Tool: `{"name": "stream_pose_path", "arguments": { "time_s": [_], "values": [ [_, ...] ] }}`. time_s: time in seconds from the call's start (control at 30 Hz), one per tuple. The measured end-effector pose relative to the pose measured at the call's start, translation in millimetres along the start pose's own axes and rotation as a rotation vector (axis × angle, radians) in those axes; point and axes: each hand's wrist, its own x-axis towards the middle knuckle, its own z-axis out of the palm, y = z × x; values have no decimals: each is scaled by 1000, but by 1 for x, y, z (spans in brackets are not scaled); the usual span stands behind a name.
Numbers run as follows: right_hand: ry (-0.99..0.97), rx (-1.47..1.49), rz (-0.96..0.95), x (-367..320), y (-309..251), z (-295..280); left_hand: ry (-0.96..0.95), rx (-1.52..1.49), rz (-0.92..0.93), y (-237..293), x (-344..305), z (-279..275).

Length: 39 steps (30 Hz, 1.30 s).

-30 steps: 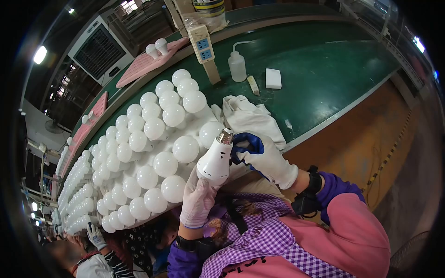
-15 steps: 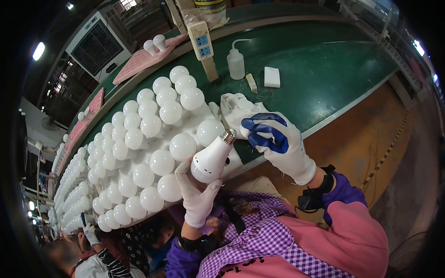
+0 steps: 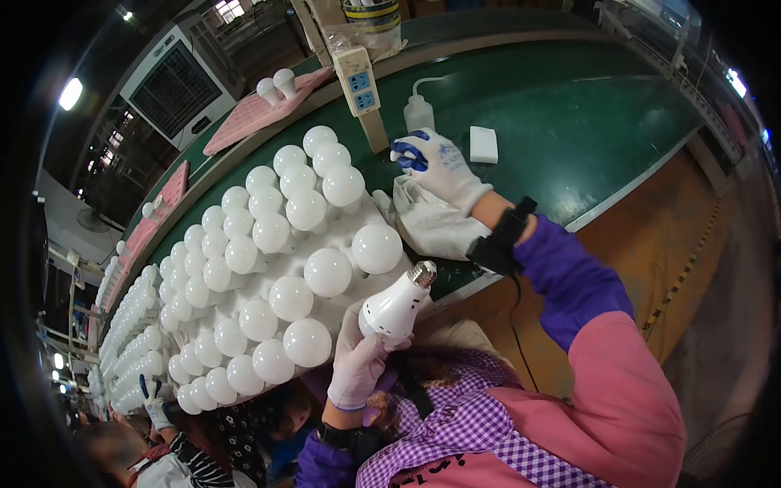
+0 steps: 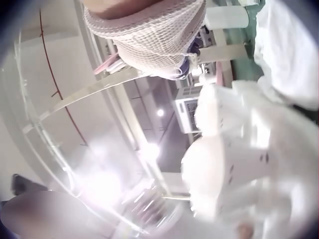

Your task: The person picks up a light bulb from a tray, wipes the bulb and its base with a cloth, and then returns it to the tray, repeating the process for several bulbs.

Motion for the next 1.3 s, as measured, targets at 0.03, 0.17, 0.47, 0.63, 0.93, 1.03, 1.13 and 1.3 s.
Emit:
{"name": "stream_pose_path", "arguments": {
  "time_s": [0.03, 0.17, 0.47, 0.63, 0.93, 1.03, 1.13, 1.3],
  "values": [
    [7, 2, -4, 6, 19, 17, -60, -111, -105, 1, -1, -3],
    [-217, -152, 35, 13, 53, 48, -100, -177, -136, 0, 1, -2],
    [-486, -294, -34, -79, 17, -16, -145, -558, -243, -9, 19, -2],
    [-314, 341, 729, -79, -46, -72, -204, -672, -250, -12, 28, 12],
    [-320, 1214, 788, -130, -98, -58, -207, -413, -222, -18, 32, 37],
    [-314, 1129, 752, -133, -101, -57, -215, -317, -101, -15, 32, 41],
    [-270, 1204, 780, -138, -100, -48, -141, 275, 140, -12, 31, 38],
    [-159, 1271, 872, -135, -122, -46, -131, 762, 757, -38, 44, 25]
  ]
}}
